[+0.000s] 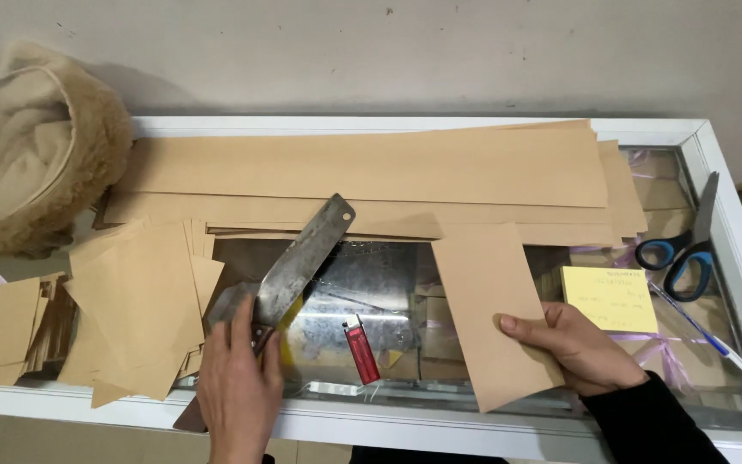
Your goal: Folding brown paper strips and cutting them with a large knife while using a lighter to singe edges.
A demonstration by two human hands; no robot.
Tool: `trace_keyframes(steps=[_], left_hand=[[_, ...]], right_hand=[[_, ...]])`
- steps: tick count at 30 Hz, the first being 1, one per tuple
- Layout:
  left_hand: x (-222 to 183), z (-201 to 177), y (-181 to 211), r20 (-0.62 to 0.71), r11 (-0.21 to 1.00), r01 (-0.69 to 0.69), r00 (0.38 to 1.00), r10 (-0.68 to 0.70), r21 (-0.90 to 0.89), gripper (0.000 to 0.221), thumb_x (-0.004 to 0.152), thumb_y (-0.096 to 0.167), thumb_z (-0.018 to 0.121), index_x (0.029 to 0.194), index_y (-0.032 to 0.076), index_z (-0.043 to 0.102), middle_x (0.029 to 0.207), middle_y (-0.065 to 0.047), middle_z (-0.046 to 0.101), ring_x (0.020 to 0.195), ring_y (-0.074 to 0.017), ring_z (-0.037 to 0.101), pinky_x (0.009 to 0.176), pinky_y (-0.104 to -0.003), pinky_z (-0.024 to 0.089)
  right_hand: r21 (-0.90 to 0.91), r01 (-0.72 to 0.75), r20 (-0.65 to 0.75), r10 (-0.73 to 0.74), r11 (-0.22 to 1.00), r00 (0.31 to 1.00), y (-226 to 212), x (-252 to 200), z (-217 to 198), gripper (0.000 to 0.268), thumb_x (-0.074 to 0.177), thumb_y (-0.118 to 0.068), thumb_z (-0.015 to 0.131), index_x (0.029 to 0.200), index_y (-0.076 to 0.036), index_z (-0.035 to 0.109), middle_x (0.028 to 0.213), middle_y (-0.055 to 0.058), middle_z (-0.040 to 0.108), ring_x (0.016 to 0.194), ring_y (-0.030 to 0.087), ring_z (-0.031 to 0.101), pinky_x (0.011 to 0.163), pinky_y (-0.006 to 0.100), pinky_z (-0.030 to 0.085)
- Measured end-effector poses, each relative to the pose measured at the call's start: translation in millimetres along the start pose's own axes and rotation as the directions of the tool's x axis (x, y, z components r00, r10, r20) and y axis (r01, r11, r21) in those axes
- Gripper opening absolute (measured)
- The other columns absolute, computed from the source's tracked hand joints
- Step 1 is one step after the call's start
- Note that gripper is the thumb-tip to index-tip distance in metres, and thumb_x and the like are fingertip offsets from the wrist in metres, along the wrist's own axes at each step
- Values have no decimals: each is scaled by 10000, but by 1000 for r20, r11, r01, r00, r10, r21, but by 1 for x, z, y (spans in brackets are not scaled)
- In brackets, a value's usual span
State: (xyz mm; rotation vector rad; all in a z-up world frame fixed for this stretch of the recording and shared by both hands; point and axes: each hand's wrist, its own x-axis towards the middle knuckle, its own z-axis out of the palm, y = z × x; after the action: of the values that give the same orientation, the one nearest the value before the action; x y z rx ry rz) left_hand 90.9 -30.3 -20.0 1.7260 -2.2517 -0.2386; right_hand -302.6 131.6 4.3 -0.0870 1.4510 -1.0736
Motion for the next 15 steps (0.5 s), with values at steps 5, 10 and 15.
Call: trace_keyframes(steps=[5, 10, 15], left_hand=[[-3, -18, 10, -63, 964, -67, 997, 53, -257, 659, 960, 415, 799, 1576, 226, 657, 1283, -87, 710, 1118, -345, 751, 862, -532, 606], [-3, -33, 30, -42, 902, -165, 986, 162, -399, 556, 829, 435, 970, 1276, 133, 839, 1162, 20, 768, 1018, -154, 796, 876, -349, 641], [2, -29, 39, -73, 879, -306, 951, 301, -366, 502, 849, 470, 950, 1242, 175, 850, 1120, 70, 754, 926, -125, 782, 841, -327, 607]], right_hand=[[40, 19, -11, -19, 999, 1000, 12, 14, -26, 435, 929, -133, 797, 1238, 173, 811, 1214, 322, 864, 1005, 420, 784, 864, 516, 609], [56, 7, -40, -4, 998, 999, 9, 8, -35, 413, 950, -110, 774, 1248, 174, 798, 1265, 330, 856, 1083, 440, 790, 917, 538, 620], [98, 49, -47, -44, 994, 998, 5, -4, -47, 398, 962, -96, 759, 1266, 158, 792, 1286, 324, 850, 1091, 429, 781, 926, 533, 609]])
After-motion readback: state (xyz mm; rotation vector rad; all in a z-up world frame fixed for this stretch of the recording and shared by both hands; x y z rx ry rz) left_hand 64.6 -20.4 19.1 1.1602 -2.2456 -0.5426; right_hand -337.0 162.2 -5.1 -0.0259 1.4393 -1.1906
